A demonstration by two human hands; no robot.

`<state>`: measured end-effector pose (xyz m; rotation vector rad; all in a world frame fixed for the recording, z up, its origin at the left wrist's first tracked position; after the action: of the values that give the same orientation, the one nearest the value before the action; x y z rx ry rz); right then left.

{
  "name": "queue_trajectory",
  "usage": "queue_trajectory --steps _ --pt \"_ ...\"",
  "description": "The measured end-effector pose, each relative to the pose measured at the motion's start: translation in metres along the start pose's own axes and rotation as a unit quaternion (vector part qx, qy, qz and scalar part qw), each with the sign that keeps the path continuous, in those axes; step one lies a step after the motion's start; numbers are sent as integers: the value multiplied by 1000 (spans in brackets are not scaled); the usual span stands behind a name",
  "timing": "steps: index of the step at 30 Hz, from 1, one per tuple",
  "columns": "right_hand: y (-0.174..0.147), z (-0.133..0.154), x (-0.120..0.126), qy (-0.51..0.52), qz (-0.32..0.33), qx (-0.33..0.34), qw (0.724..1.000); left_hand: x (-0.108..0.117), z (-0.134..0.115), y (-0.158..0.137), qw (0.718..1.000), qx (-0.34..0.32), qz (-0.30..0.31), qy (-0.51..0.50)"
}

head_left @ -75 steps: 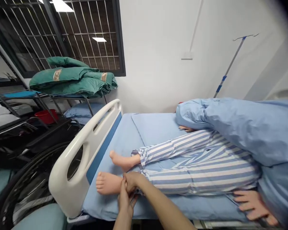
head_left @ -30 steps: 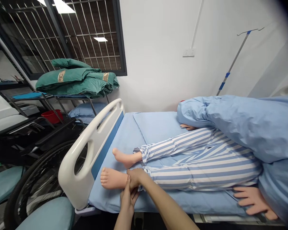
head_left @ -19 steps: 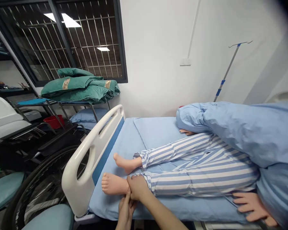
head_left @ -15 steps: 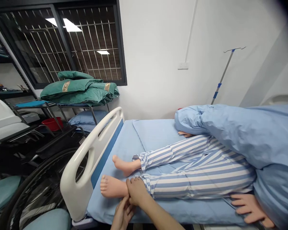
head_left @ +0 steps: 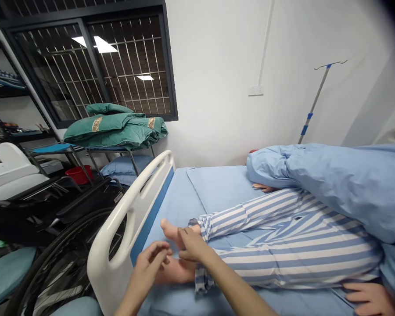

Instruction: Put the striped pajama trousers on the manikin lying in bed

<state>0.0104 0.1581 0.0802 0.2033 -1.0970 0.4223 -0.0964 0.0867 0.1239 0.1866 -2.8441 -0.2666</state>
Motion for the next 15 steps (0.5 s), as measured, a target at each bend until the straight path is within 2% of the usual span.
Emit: queue_trajectory --steps 2,3,5,7,8,10,12,15 --pt "18 -4 -4 -38 -39 15 998 7 -19 25 982 -58 0 181" --pt "26 -7 -10 -52 -45 15 997 8 -27 37 957 -88 -4 277" --pt "42 -19 -26 -81 -33 0 996 3 -34 57 888 -136 -10 438" --pt "55 -31 -40 -108 -23 -18 994 -10 -26 77 832 -145 20 536" --pt "60 -36 -44 -119 -24 -25 992 -15 -17 86 816 -129 44 561" --pt "68 -44 -48 -136 -28 -36 990 -19 4 101 810 -75 86 575" --pt "74 -49 -51 -147 -28 -38 988 -21 21 113 823 -24 117 555" --pt "80 -52 -53 -161 -23 -45 986 -26 35 126 841 17 137 523"
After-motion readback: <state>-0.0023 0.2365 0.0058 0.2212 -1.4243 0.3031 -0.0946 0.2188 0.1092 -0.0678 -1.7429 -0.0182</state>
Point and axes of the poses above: each hand's wrist, its own y-axis towards the middle knuckle, its own x-axis out of the back of the hand, z = x × y, the point moved 10 cm from there along y, towards the middle knuckle, and after that the axes turned 13 degrees about -x, right-handed, at the moved point
